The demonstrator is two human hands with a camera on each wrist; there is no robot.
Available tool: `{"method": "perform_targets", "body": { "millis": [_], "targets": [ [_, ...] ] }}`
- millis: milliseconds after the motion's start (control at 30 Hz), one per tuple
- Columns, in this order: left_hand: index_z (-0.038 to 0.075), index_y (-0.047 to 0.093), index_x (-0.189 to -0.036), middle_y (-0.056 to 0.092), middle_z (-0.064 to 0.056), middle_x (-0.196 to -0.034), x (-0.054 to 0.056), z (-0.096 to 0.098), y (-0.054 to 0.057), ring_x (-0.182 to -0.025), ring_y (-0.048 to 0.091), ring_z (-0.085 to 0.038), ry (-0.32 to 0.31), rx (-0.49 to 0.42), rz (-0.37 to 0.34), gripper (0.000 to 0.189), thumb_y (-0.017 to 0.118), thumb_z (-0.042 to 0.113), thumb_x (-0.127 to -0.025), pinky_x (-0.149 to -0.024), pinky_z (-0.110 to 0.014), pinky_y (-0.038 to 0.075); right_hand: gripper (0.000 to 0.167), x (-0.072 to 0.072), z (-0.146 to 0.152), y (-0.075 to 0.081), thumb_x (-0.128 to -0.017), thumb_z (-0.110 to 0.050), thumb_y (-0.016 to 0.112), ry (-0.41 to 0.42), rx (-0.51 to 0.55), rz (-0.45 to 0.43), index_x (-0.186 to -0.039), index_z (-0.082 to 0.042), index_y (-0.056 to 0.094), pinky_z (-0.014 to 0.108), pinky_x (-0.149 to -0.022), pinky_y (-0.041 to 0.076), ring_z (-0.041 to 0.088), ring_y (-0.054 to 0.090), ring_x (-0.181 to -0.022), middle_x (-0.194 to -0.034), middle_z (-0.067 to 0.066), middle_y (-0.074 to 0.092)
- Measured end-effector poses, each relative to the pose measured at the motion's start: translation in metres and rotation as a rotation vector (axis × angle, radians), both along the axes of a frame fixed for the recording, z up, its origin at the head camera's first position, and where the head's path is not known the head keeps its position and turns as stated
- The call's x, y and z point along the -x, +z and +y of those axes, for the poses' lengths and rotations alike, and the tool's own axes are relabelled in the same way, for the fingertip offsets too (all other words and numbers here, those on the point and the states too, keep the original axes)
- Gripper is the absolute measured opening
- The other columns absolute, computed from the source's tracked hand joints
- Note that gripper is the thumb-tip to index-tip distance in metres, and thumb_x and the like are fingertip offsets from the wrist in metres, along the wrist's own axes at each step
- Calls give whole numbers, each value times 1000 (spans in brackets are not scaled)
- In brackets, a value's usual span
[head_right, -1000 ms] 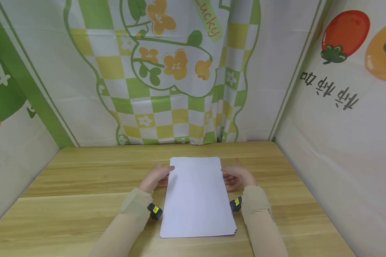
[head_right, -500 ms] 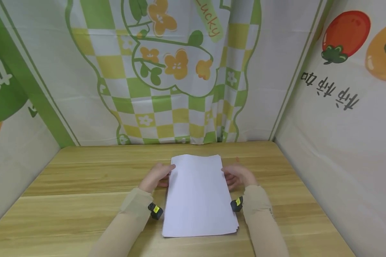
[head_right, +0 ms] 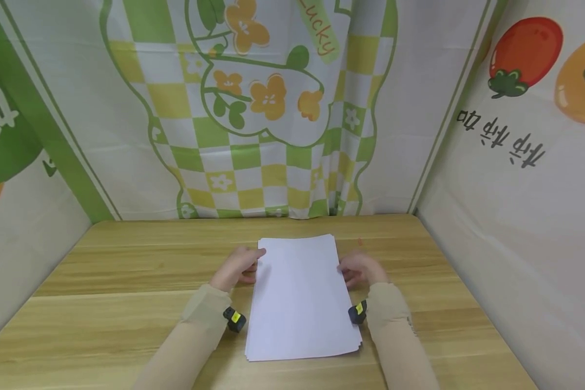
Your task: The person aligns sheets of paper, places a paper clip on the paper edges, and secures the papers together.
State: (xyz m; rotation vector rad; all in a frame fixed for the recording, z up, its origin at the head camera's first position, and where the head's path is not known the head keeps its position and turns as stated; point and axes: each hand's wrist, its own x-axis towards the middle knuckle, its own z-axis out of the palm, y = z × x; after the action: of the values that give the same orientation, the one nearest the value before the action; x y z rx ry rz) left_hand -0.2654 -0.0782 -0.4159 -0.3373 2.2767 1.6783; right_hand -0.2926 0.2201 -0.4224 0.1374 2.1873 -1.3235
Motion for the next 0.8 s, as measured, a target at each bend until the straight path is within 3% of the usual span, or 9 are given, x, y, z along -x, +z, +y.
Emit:
{"method": "perform_targets", "body": {
  "millis": [200, 333, 467, 567, 667, 800],
  "targets": [
    [-2, 46, -116, 41, -8, -86, 1, 0, -1, -82, 44, -23, -16, 0, 15, 40, 54, 30, -94, -72, -41, 53, 37, -1, -1, -3, -90, 0, 54, -9, -22, 12, -125, 10, 46, 25, -57, 53, 15, 57, -71, -88, 8, 58],
    [-1, 47, -115, 36, -4, -80, 3, 0, -3, -78, 41, -20, -25, 20, 11, 39, 53, 32, -95, -73, -39, 51, 39, -2, -1, -4, -89, 2, 55, 2, -38, 31, -126, 10, 45, 25, -58, 53, 16, 55, -72, -88, 9, 55],
    [0, 50, -111, 32, -1, -71, 4, -3, -4, -63, 34, -15, -32, 48, 16, 37, 52, 33, -95, -73, -39, 53, 36, -2, -1, -6, -88, 5, 52, 12, -19, 30, -123, 9, 46, 25, -57, 52, 16, 53, -72, -87, 9, 54],
    [-3, 49, -121, 43, -5, -82, 5, -4, -4, -67, 38, -16, -28, 62, 24, 45, 53, 34, -94, -74, -38, 54, 37, -3, 0, -6, -88, 8, 49, 13, 14, 16, -124, 8, 44, 26, -56, 51, 17, 53, -72, -88, 9, 54],
    [-3, 40, -135, 45, -9, -100, 5, -5, -4, -83, 44, -19, -13, 64, 18, 58, 54, 34, -93, -76, -38, 54, 40, -2, 0, -7, -88, 9, 47, 7, 42, -1, -127, 8, 41, 26, -55, 51, 17, 53, -73, -90, 10, 53],
    [-1, 45, -130, 43, -6, -89, 7, -4, -4, -83, 46, -20, -6, 71, 2, 52, 54, 35, -93, -72, -37, 54, 44, -1, 2, -10, -89, 9, 46, 6, 82, -18, -132, 7, 37, 27, -56, 51, 17, 53, -74, -91, 10, 53]
  ]
}}
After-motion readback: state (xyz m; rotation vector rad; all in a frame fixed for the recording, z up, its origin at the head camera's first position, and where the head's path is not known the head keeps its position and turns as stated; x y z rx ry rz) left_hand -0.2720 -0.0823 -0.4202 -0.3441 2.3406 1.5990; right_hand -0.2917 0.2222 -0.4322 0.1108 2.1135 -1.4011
